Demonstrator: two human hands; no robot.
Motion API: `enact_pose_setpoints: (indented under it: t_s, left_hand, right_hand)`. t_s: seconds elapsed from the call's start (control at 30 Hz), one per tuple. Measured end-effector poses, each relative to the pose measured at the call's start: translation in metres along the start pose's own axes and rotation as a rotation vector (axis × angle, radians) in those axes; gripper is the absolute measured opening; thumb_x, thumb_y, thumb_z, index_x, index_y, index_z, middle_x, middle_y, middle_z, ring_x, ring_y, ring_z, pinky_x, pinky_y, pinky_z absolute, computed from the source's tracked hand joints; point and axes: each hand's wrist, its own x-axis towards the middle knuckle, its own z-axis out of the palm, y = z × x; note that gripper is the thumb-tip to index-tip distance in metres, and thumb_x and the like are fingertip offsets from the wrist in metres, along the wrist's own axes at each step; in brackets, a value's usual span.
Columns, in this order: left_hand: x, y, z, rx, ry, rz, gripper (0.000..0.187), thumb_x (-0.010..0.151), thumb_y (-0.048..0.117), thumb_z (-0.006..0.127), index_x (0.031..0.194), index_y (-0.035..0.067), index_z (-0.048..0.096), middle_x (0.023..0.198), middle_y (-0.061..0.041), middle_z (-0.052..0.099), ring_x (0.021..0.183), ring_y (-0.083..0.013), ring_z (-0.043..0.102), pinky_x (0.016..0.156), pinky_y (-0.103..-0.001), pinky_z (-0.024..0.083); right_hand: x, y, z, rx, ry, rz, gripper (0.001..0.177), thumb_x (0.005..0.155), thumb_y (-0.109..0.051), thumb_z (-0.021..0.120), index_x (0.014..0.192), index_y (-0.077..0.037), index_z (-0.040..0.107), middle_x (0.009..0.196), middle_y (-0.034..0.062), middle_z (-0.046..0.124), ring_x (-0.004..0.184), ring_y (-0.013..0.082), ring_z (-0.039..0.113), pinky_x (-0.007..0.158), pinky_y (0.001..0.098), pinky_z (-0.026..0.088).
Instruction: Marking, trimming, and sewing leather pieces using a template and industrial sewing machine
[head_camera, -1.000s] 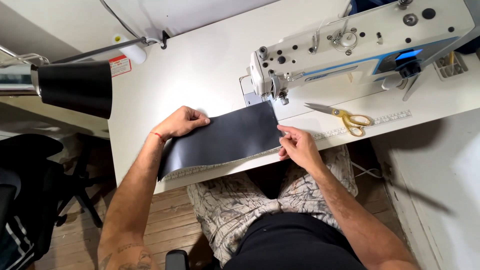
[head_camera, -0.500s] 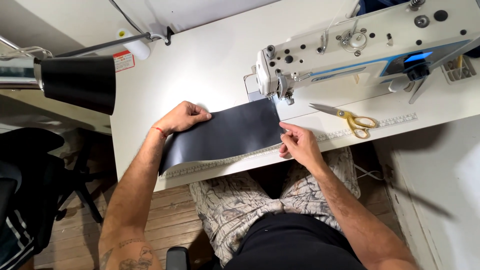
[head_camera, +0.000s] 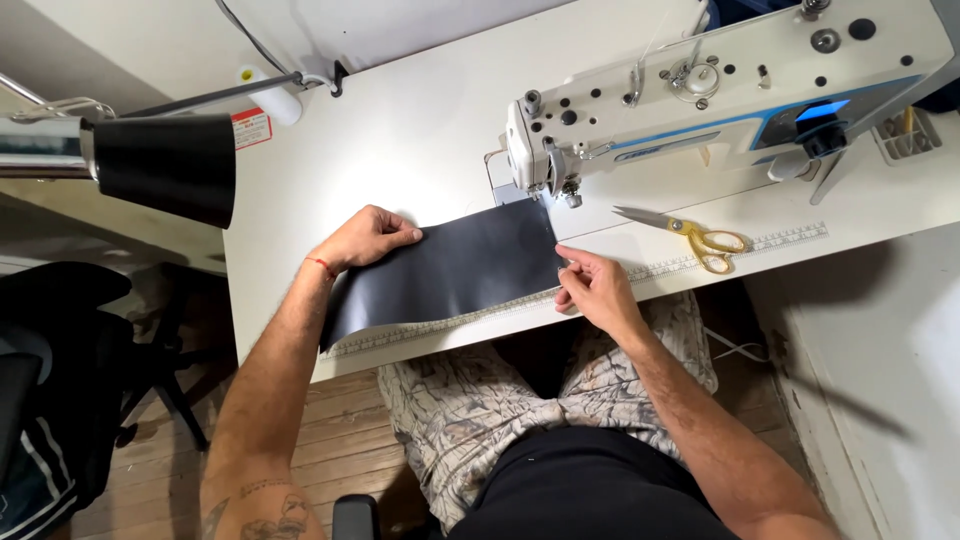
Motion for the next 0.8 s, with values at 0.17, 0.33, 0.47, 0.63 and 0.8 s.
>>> enact_pose_setpoints:
  t_s: [0.17, 0.33, 0.47, 0.63, 0.8]
  left_hand:
    - [-0.002, 0.0, 0.001, 0.006, -0.001, -0.004, 0.022, 0.092, 0.03, 0.075, 0.098, 0.011, 0.082, 0.082, -0.008, 0.079, 0.072, -0.0186, 0.072, 0.068, -0.032, 0.059]
    - [0.002, -0.003, -0.001, 0.015, 0.005, 0.016, 0.021, 0.092, 0.03, 0.075, 0.097, 0.011, 0.082, 0.08, -0.007, 0.078, 0.071, -0.0179, 0.071, 0.068, -0.03, 0.057]
    - [0.003, -0.005, -0.001, 0.028, 0.006, 0.012, 0.021, 0.092, 0.031, 0.074, 0.097, 0.012, 0.082, 0.08, -0.006, 0.078, 0.071, -0.0175, 0.071, 0.068, -0.03, 0.057]
    - [0.005, -0.008, 0.0, 0.065, 0.022, 0.027, 0.022, 0.092, 0.031, 0.073, 0.097, 0.012, 0.082, 0.08, -0.007, 0.078, 0.071, -0.0179, 0.072, 0.068, -0.031, 0.058]
    - [-0.015, 0.022, 0.004, 0.385, 0.113, 0.021, 0.034, 0.093, 0.038, 0.07, 0.107, 0.009, 0.081, 0.096, -0.017, 0.079, 0.098, -0.0361, 0.074, 0.087, -0.045, 0.057]
  right_hand:
    - [-0.001, -0.002, 0.001, -0.005, 0.007, 0.002, 0.041, 0.092, -0.005, 0.061, 0.133, -0.003, 0.067, 0.066, 0.0209, 0.072, 0.062, 0.0292, 0.077, 0.062, 0.0334, 0.063]
    - [0.0, -0.005, 0.003, -0.023, 0.024, 0.004, 0.042, 0.091, -0.006, 0.061, 0.132, -0.005, 0.069, 0.064, 0.0187, 0.072, 0.062, 0.0278, 0.077, 0.062, 0.032, 0.063]
    - [-0.001, -0.008, 0.003, -0.033, 0.02, -0.003, 0.041, 0.091, -0.007, 0.062, 0.132, -0.006, 0.069, 0.063, 0.0179, 0.072, 0.061, 0.0273, 0.077, 0.062, 0.0314, 0.063]
    - [-0.001, -0.008, 0.003, -0.041, 0.021, -0.025, 0.042, 0.091, -0.007, 0.062, 0.132, -0.005, 0.069, 0.063, 0.0177, 0.072, 0.061, 0.027, 0.077, 0.063, 0.0317, 0.063]
    - [-0.002, -0.006, -0.006, 0.106, -0.066, -0.045, 0.038, 0.094, -0.002, 0.059, 0.131, 0.006, 0.062, 0.074, 0.0244, 0.071, 0.064, 0.0315, 0.076, 0.06, 0.0389, 0.066]
